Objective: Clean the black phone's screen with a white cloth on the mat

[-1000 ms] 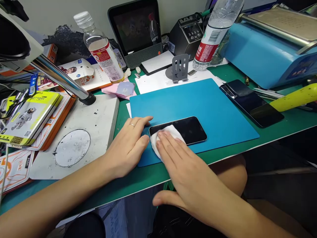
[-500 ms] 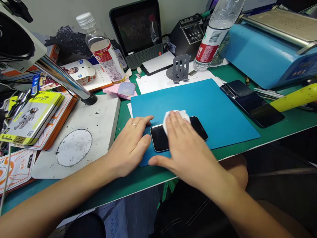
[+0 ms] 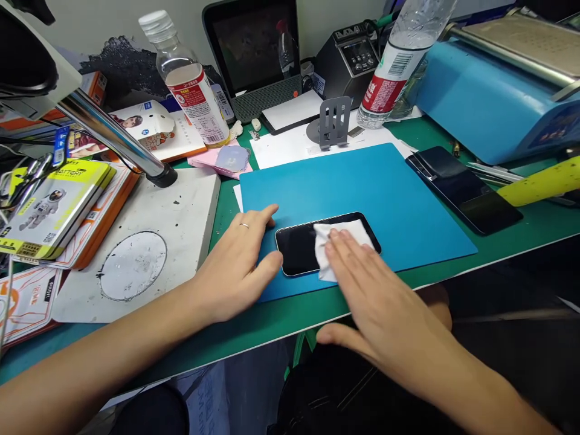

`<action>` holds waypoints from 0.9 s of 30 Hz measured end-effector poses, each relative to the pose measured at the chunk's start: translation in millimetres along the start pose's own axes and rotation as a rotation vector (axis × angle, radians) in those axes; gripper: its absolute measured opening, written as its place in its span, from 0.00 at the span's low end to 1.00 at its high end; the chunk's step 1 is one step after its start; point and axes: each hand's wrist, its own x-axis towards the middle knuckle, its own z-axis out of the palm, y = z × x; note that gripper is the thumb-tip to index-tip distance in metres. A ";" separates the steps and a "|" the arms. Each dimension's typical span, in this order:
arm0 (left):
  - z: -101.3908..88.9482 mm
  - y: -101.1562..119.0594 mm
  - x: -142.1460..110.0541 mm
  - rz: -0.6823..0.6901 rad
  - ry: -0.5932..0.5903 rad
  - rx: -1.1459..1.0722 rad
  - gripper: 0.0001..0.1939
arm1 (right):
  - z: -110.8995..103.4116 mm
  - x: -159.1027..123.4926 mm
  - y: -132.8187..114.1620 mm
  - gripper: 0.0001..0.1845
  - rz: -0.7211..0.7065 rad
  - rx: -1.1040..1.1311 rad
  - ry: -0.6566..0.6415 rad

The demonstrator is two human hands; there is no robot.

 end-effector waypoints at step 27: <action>2.2 -0.2 -3.5 0.160 0.002 0.109 0.36 | -15.9 14.7 4.2 0.52 -0.077 0.220 -0.171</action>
